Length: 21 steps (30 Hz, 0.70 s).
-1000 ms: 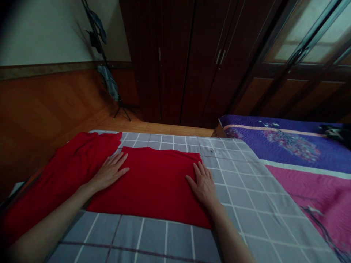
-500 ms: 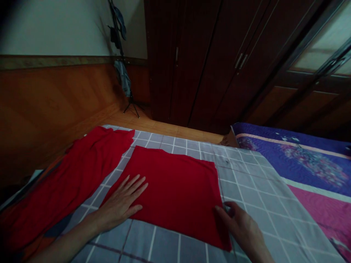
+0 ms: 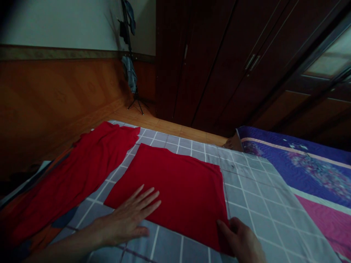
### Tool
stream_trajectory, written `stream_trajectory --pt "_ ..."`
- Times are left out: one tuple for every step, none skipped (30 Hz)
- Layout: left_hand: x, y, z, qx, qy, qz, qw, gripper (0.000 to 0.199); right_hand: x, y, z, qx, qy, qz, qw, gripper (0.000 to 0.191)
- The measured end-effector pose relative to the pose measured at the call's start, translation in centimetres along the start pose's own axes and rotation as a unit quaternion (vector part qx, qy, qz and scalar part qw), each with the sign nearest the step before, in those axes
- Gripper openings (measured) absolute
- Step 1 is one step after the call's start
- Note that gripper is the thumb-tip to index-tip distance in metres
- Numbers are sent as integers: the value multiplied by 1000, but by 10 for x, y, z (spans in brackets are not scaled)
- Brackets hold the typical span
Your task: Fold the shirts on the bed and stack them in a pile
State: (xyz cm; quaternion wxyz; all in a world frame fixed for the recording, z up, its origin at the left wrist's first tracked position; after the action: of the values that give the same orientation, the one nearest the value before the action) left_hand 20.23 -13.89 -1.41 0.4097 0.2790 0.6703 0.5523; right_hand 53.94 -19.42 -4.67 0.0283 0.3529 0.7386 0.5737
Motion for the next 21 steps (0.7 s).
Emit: stream_trajectory --pt "-15 0 4 12 -28 -13 999 76 0 0 2 -4 7 13 1000 48" --pt "-30 3 9 15 -55 -26 998 77 -1 -2 5 -4 10 29 1000 48" --pt "-45 8 16 10 -81 -37 996 77 -3 -3 7 0 6 46 999 48" --pt "-60 13 24 3 -105 -47 993 76 -6 -5 9 8 -4 64 998 48" --pt "-75 19 35 -6 -127 -55 990 75 -9 -8 11 20 -15 82 996 49" --pt "-89 23 47 -15 -145 -61 987 75 -10 -11 11 31 -23 98 994 49" --pt "-102 26 61 -23 -160 -63 985 76 -11 -12 11 38 -27 112 993 48" --pt "-113 26 76 -28 -172 -64 983 77 -11 -13 10 38 -25 124 991 47" --pt "-123 24 90 -31 -180 -63 981 77 -8 -12 8 34 -15 130 991 46" --pt "-128 20 103 -28 -182 -63 981 77 -5 -11 6 25 -1 129 991 44" --pt "-130 15 115 -23 -176 -63 982 77 -2 -9 3 12 12 118 993 42" --pt "-129 9 123 -16 -167 -64 984 77 0 -7 1 -1 19 101 995 41" --pt "-125 3 128 -11 -156 -67 985 78 2 -6 -2 -13 24 82 996 40" --pt "-118 -1 128 -7 -145 -70 987 79 3 -5 -4 -23 26 63 997 40" --pt "-108 -3 125 -6 -133 -73 988 79 3 -5 -6 -30 26 49 998 39" --pt "-96 -5 118 -5 -119 -74 990 80 3 -4 -6 -36 25 41 998 39" --pt "-81 -5 108 -6 -101 -70 992 80 3 -4 -6 -40 24 36 998 40" --pt "-63 -5 95 -6 -75 -59 995 80 2 -4 -5 -39 21 32 999 40" --pt "-43 -5 80 -7 -40 -39 998 80 1 -5 -4 -31 16 31 999 41" --pt "-20 -5 62 -9 2 -12 1000 80 0 -7 -3 -19 11 31 999 42" --pt "2 -4 41 -20 44 18 999 79 -1 -9 -3 -7 7 34 999 42"
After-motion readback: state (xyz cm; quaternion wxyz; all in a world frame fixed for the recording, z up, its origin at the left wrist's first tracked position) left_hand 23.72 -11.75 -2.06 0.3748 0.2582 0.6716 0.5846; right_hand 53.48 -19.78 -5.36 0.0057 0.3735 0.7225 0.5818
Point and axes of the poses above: each hand's wrist, its own z-axis towards the middle knuckle, its own y-axis out of the back of the hand, x = y × z, the point moved 10 cm from there along z, towards the middle knuckle, and after that the axes turned 5 degrees about z, right-handed, at the moved point
